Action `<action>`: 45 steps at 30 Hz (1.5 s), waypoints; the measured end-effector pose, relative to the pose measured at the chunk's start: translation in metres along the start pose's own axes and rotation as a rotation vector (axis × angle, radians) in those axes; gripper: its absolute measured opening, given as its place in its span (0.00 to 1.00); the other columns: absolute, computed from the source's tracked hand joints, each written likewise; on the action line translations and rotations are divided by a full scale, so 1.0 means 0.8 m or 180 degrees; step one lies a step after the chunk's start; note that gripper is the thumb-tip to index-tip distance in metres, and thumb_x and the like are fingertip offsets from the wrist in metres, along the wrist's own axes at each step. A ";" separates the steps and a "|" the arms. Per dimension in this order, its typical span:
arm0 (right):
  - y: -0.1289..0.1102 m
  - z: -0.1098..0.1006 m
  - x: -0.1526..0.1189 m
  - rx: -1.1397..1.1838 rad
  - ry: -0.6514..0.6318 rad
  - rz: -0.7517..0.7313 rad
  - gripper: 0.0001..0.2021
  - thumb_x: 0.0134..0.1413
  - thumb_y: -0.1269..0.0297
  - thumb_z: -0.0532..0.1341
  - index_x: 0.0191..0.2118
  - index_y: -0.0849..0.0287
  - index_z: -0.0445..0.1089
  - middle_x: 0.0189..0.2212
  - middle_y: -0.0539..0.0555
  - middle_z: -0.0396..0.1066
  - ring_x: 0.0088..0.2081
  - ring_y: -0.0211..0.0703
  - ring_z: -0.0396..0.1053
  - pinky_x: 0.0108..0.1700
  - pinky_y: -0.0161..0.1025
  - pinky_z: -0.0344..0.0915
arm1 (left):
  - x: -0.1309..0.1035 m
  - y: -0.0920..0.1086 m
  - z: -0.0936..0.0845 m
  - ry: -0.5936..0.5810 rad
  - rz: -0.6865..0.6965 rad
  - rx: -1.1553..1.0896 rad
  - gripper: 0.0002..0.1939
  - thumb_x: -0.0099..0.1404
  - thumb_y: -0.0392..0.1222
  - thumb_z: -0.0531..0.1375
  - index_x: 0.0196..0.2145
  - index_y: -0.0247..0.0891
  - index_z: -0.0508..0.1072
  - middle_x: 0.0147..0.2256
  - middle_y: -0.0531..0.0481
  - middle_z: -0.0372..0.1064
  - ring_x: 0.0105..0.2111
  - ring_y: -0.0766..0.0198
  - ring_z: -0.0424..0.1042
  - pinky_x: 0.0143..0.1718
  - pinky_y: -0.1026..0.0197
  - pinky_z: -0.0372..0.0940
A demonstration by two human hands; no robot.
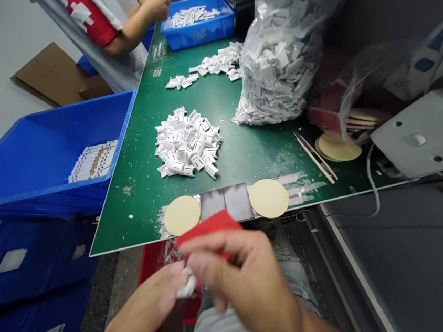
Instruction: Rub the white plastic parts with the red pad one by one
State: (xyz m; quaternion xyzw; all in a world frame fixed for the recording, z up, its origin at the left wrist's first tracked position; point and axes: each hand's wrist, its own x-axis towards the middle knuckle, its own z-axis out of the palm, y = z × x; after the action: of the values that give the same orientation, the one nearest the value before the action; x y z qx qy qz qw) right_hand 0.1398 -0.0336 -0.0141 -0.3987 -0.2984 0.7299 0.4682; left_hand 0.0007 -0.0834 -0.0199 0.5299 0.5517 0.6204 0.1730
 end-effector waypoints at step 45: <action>-0.023 -0.072 0.005 -0.0363 0.0207 -0.0709 0.18 0.61 0.48 0.69 0.53 0.48 0.82 0.19 0.47 0.73 0.23 0.36 0.67 0.31 0.33 0.66 | -0.001 -0.016 0.052 -0.0078 0.0860 -0.0219 0.39 0.60 0.26 0.69 0.65 0.48 0.68 0.35 0.51 0.85 0.36 0.56 0.84 0.37 0.59 0.80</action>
State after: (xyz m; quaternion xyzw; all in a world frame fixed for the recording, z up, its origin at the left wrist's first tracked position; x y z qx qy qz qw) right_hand 0.1963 -0.0192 -0.0297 -0.4125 -0.3664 0.6419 0.5324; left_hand 0.0315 -0.0590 -0.0386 0.6007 0.4515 0.6501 0.1127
